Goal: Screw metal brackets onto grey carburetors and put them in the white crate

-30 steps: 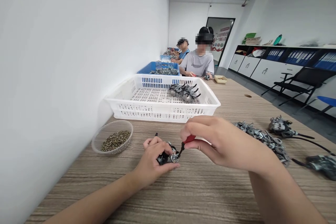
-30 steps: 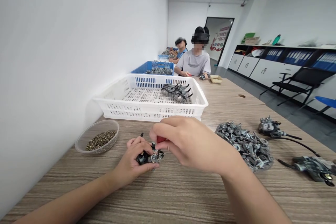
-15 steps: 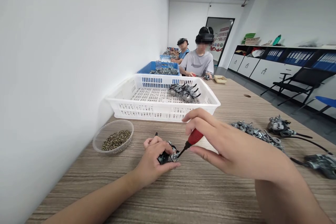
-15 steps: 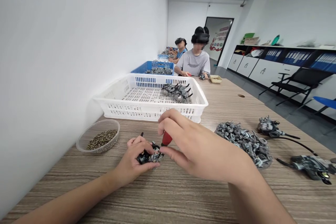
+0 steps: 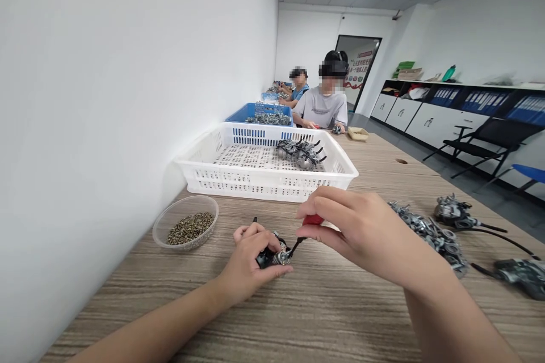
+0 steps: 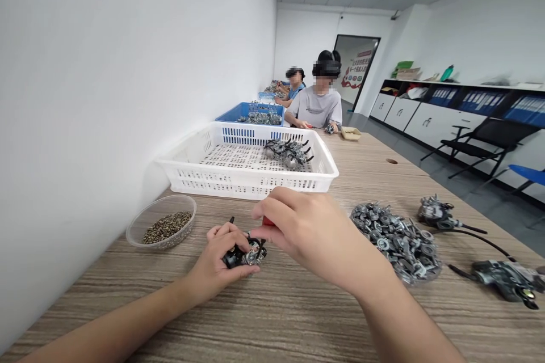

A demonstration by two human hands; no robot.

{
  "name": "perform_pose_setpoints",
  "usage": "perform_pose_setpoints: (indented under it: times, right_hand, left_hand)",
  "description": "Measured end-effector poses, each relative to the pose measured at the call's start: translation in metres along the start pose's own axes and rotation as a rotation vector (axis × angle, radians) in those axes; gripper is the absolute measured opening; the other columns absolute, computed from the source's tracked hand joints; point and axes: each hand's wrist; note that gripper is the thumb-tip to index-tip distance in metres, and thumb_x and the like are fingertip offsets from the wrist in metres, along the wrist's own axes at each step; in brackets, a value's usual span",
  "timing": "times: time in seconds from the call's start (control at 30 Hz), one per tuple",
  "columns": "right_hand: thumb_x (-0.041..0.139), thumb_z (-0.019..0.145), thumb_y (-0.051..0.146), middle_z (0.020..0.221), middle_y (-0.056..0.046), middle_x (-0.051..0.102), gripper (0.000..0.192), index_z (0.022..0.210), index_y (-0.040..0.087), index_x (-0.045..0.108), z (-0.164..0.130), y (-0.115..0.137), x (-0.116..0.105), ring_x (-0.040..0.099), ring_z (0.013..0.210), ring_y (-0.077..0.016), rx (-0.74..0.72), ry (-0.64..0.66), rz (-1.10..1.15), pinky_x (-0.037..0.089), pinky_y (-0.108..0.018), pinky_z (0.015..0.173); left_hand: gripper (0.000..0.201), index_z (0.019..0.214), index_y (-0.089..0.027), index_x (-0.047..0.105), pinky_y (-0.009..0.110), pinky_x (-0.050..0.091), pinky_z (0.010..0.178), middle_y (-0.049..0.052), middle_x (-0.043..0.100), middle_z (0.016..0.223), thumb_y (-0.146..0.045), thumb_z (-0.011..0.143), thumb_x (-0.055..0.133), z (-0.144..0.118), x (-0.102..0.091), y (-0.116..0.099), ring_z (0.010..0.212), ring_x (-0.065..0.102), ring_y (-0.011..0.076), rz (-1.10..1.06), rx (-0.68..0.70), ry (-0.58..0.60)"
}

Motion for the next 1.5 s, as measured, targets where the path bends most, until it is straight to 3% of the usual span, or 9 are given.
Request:
perform_pose_setpoints:
  times: [0.27, 0.43, 0.53, 0.63, 0.77, 0.9, 1.13, 1.33, 1.5]
  right_hand:
    - [0.053, 0.123, 0.052, 0.086, 0.002, 0.073, 0.044, 0.1, 0.021, 0.074, 0.006, 0.0, 0.013, 0.059, 0.06, -0.0138, -0.037, -0.06, -0.175, 0.029, -0.033, 0.058]
    - [0.054, 0.123, 0.052, 0.066, 0.002, 0.061, 0.052, 0.08, 0.022, 0.063, 0.011, 0.013, 0.014, 0.049, 0.053, -0.0168, 0.009, -0.1, -0.282, 0.023, -0.035, 0.058]
    - [0.066, 0.117, 0.047, 0.086, -0.002, 0.07, 0.032, 0.098, 0.022, 0.067, 0.006, 0.021, 0.0, 0.062, 0.068, -0.0209, 0.101, 0.081, -0.162, 0.035, -0.034, 0.061]
    - [0.063, 0.115, 0.022, 0.123, -0.008, 0.073, 0.009, 0.123, 0.023, 0.065, -0.01, 0.026, -0.018, 0.072, 0.095, -0.0234, 0.134, 0.279, 0.08, 0.054, -0.035, 0.079]
    - [0.055, 0.092, -0.007, 0.132, -0.007, 0.073, 0.053, 0.132, 0.027, 0.064, -0.03, 0.03, -0.027, 0.074, 0.105, -0.0236, 0.073, 0.394, 0.207, 0.059, -0.034, 0.089]
    - [0.052, 0.077, -0.011, 0.119, -0.005, 0.074, 0.06, 0.123, 0.025, 0.063, -0.025, 0.027, -0.019, 0.071, 0.096, -0.0232, 0.047, 0.409, 0.179, 0.054, -0.033, 0.08]
    - [0.056, 0.092, -0.011, 0.111, -0.002, 0.073, 0.041, 0.117, 0.022, 0.059, -0.006, 0.016, -0.009, 0.066, 0.09, -0.0182, 0.051, 0.307, 0.261, 0.045, -0.029, 0.074]
    - [0.066, 0.115, 0.019, 0.108, -0.004, 0.078, 0.006, 0.116, 0.022, 0.061, 0.002, 0.021, -0.002, 0.071, 0.085, -0.0221, 0.207, 0.26, 0.157, 0.044, -0.032, 0.071]
    - [0.067, 0.117, 0.026, 0.104, -0.004, 0.077, 0.009, 0.111, 0.022, 0.061, 0.008, 0.022, 0.001, 0.071, 0.081, -0.0236, 0.225, 0.248, 0.078, 0.041, -0.033, 0.068]
  left_hand:
    - [0.04, 0.1, -0.027, 0.073, 0.05, 0.032, 0.113, -0.004, 0.084, 0.106, -0.047, 0.085, 0.104, -0.001, 0.004, 0.005, 0.107, 0.071, 0.0273, 0.009, 0.001, -0.006]
    - [0.039, 0.099, -0.026, 0.072, 0.049, 0.035, 0.11, -0.002, 0.083, 0.105, -0.051, 0.088, 0.1, 0.0, 0.003, 0.005, 0.109, 0.07, 0.029, 0.019, -0.011, 0.006]
    - [0.038, 0.098, -0.026, 0.071, 0.05, 0.036, 0.11, 0.0, 0.082, 0.105, -0.051, 0.089, 0.099, 0.0, 0.002, 0.004, 0.111, 0.07, 0.0304, 0.018, -0.02, 0.019]
    - [0.037, 0.098, -0.026, 0.07, 0.053, 0.035, 0.112, 0.001, 0.082, 0.108, -0.046, 0.087, 0.1, 0.001, 0.002, 0.004, 0.112, 0.07, 0.0314, 0.018, -0.017, 0.02]
    - [0.034, 0.097, -0.026, 0.07, 0.054, 0.034, 0.113, 0.001, 0.082, 0.107, -0.041, 0.088, 0.098, 0.0, 0.003, 0.003, 0.115, 0.07, 0.0328, 0.005, -0.034, 0.018]
    - [0.033, 0.095, -0.025, 0.068, 0.057, 0.032, 0.115, 0.002, 0.08, 0.105, -0.043, 0.089, 0.096, 0.0, 0.003, 0.002, 0.116, 0.069, 0.0332, -0.012, -0.049, 0.015]
    - [0.034, 0.098, -0.025, 0.072, 0.056, 0.034, 0.113, 0.002, 0.08, 0.106, -0.044, 0.088, 0.099, 0.002, 0.004, 0.007, 0.11, 0.068, 0.0316, 0.013, -0.067, -0.008]
    - [0.047, 0.092, -0.025, 0.068, 0.052, 0.035, 0.104, 0.001, 0.079, 0.098, -0.047, 0.079, 0.107, -0.001, 0.009, 0.003, 0.109, 0.065, 0.0333, 0.065, -0.012, 0.002]
    - [0.046, 0.091, -0.024, 0.068, 0.054, 0.034, 0.109, 0.001, 0.079, 0.102, -0.042, 0.077, 0.108, 0.001, 0.005, -0.002, 0.113, 0.067, 0.0344, 0.054, -0.076, -0.005]
Point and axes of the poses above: each hand's wrist, its own z-axis towards the middle knuckle, its own x-axis out of the palm, y = z × x
